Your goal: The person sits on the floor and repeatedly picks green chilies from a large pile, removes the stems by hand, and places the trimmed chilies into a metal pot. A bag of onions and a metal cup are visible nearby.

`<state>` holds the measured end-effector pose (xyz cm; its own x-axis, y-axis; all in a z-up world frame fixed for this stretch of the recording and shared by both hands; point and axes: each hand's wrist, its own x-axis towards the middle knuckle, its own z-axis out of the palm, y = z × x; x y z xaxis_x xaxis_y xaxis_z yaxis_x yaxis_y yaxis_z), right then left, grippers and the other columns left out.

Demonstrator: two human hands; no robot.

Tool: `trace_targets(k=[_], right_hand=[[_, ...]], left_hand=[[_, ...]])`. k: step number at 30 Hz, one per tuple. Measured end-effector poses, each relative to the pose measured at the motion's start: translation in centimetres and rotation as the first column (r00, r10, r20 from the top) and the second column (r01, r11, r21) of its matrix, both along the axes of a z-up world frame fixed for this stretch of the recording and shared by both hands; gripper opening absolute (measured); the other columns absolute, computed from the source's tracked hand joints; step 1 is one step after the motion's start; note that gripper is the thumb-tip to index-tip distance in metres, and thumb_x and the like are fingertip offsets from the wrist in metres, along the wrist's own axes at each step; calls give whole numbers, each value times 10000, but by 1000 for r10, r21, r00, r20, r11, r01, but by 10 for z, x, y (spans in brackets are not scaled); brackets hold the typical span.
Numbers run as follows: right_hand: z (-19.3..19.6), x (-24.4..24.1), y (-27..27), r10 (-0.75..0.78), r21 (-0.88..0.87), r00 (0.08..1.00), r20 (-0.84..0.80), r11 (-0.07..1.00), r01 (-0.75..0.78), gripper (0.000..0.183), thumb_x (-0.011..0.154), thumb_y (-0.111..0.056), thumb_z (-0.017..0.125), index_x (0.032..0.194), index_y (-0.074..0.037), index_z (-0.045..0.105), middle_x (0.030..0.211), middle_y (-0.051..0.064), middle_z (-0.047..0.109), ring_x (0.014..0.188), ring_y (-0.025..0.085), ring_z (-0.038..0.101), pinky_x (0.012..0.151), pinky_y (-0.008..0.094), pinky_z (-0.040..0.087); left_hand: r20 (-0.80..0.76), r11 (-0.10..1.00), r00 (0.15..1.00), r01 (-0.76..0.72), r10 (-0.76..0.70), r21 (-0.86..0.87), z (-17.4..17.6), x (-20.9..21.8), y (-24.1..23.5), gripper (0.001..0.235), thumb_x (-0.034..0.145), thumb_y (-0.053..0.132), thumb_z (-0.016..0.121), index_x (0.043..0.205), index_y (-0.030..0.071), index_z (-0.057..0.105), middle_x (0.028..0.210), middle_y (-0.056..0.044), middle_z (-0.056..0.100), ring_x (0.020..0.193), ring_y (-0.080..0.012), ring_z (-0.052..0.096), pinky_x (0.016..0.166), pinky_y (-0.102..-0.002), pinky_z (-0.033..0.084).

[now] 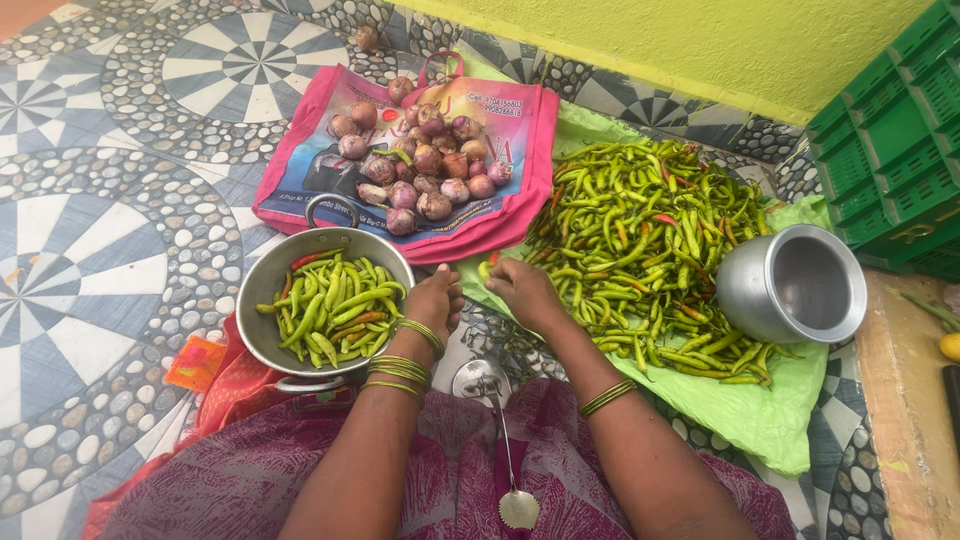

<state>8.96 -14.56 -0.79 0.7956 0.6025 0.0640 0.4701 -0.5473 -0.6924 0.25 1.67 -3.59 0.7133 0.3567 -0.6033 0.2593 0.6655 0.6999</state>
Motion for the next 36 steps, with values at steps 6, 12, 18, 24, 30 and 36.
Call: trace_targets(k=[6, 12, 18, 24, 30, 36], right_hand=[[27, -20, 13, 216, 89, 966, -140, 975, -205, 224, 864, -193, 730, 1040, -55, 716, 933, 90, 754, 831, 192, 708, 758, 351, 549], [12, -15, 9, 7, -95, 1000, -22, 995, -9, 233, 899, -292, 708, 907, -67, 768, 849, 104, 729, 762, 233, 677, 707, 384, 510], [-8, 12, -9, -217, 54, 915, -340, 967, 249, 315, 953, -342, 726, 854, -47, 779, 761, 152, 708, 625, 239, 567, 636, 408, 459], [-1, -20, -3, 121, -482, 988, -101, 862, -154, 350, 732, -440, 856, 951, -177, 782, 994, 81, 723, 933, 254, 685, 823, 395, 532], [2, -105, 46, 448, -744, 886, -114, 553, -376, 378, 814, -400, 794, 1167, -287, 719, 1252, 89, 627, 1223, 312, 579, 1021, 531, 425], [5, -103, 51, 462, -746, 868, -183, 510, -429, 376, 838, -431, 771, 1168, -261, 710, 1272, 110, 651, 1229, 325, 611, 1012, 571, 433]], left_hand=[[-41, 994, 994, 103, -101, 29, 5, -1, 5, 278, 932, 340, 726, 859, 115, 580, 630, 41, 467, 471, -82, 402, 390, -240, 295], [-31, 905, 999, -12, 28, 426, -5, 8, -17, 193, 881, 279, 711, 898, 90, 673, 654, -9, 570, 529, -93, 490, 462, -265, 389], [320, 745, 943, -280, 95, 605, 15, 5, -39, 234, 943, 262, 687, 990, 38, 641, 797, -22, 672, 661, -73, 587, 586, -240, 488], [357, 654, 584, -749, 729, -108, 43, 3, 30, 364, 988, 418, 585, 1098, 84, 493, 863, -16, 614, 656, -85, 553, 529, -225, 452], [-60, 597, 651, -726, 757, -342, 38, -10, 63, 631, 970, 644, 469, 1182, 51, 520, 972, -70, 620, 697, -148, 571, 518, -240, 436], [98, 652, 647, -757, 756, -32, 44, 4, 23, 658, 970, 543, 522, 1467, 209, 250, 1136, -100, 632, 775, -152, 623, 561, -271, 465]])
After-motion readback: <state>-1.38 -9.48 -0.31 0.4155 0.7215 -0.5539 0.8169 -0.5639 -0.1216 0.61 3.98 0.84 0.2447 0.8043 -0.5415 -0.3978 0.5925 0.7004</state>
